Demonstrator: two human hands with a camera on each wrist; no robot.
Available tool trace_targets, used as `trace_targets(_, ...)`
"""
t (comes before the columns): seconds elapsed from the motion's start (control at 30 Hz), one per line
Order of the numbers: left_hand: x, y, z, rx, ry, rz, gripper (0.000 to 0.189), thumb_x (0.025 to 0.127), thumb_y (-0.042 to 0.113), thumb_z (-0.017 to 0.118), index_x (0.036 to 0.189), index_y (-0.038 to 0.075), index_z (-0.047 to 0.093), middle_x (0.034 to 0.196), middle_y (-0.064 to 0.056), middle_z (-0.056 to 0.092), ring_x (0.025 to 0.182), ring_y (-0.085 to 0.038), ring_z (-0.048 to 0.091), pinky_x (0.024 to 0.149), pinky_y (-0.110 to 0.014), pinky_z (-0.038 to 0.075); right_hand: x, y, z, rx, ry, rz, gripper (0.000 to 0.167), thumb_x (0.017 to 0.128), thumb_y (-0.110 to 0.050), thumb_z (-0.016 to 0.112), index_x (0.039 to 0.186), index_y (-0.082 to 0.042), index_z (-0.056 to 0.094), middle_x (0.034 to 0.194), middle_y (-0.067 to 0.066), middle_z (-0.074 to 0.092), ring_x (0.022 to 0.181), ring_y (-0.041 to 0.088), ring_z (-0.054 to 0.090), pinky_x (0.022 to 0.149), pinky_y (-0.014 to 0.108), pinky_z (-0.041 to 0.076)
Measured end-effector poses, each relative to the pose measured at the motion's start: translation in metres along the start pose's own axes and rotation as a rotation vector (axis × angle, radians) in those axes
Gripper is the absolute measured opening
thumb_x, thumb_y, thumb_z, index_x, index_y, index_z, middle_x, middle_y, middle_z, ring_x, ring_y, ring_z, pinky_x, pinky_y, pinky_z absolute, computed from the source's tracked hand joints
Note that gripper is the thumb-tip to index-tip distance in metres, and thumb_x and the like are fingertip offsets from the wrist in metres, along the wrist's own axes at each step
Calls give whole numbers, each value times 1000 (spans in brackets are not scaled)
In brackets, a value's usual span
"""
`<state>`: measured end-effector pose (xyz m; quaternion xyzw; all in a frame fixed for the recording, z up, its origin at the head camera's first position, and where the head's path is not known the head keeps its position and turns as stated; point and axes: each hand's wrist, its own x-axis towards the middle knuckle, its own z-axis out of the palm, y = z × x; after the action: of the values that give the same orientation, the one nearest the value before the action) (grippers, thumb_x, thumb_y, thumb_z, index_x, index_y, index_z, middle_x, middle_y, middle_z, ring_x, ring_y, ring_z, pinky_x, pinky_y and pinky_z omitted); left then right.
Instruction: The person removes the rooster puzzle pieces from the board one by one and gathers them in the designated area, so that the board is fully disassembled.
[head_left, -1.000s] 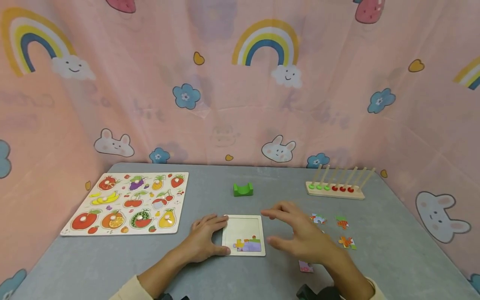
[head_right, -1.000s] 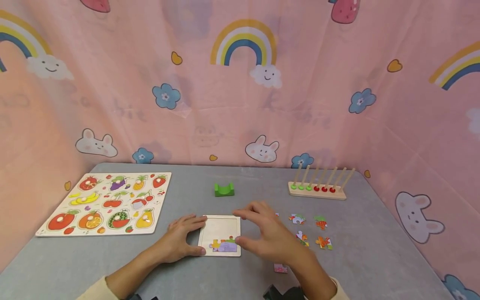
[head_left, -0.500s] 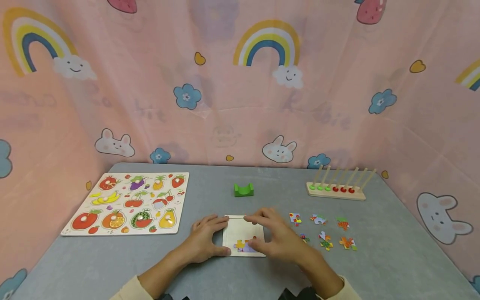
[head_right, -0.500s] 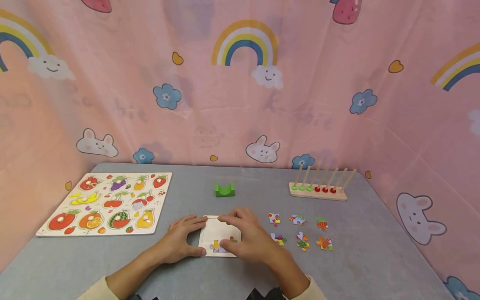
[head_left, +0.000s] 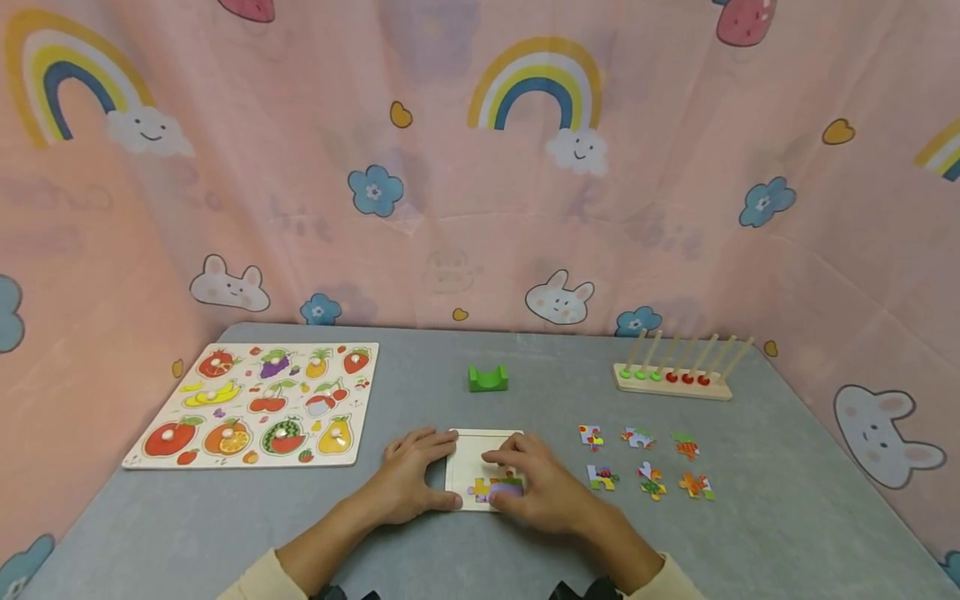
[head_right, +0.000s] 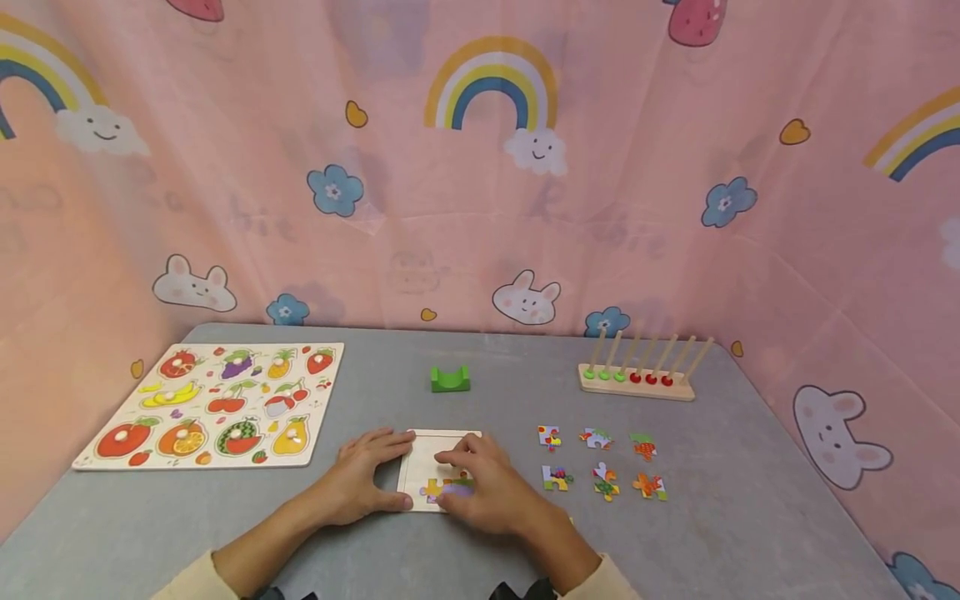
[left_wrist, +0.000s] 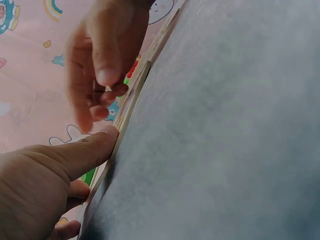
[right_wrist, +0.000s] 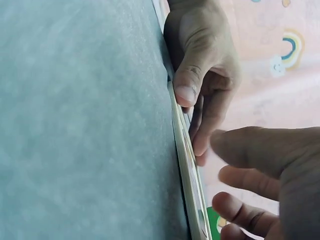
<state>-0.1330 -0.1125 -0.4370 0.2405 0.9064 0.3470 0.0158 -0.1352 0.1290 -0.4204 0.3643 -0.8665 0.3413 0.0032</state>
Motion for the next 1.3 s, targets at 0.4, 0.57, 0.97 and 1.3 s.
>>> trace_targets(0.4, 0, -1, 0, 3, 9, 6, 69, 71, 29, 86, 129, 1, 60, 141, -4, 50, 134, -35, 32, 101, -60, 15, -1, 1, 4, -84, -63, 51, 26, 78, -17, 76, 103, -15, 73, 95, -9, 47, 92, 11, 40, 80, 34, 35)
trace_targets(0.57, 0, -1, 0, 6, 10, -1, 69, 71, 29, 86, 129, 2, 61, 141, -4, 50, 134, -35, 32, 101, -60, 15, -1, 3, 4, -61, -52, 37, 23, 80, -4, 67, 99, -16, 73, 94, -9, 48, 92, 11, 41, 80, 35, 36)
trace_targets(0.97, 0, 1, -1, 2, -2, -8, 70, 71, 31, 86, 129, 1, 60, 141, -5, 49, 135, -35, 31, 101, -61, 15, -1, 3, 4, -10, -34, 39, 23, 80, 2, 64, 94, -15, 66, 91, -8, 50, 88, 11, 47, 79, 35, 40)
trace_targets(1.3, 0, 1, -1, 4, -6, -7, 72, 71, 31, 86, 130, 0, 59, 141, -6, 49, 135, -35, 31, 101, -61, 15, -1, 4, 3, -31, -46, -21, 22, 78, -10, 74, 98, -15, 66, 91, -10, 55, 84, 6, 53, 76, 31, 45)
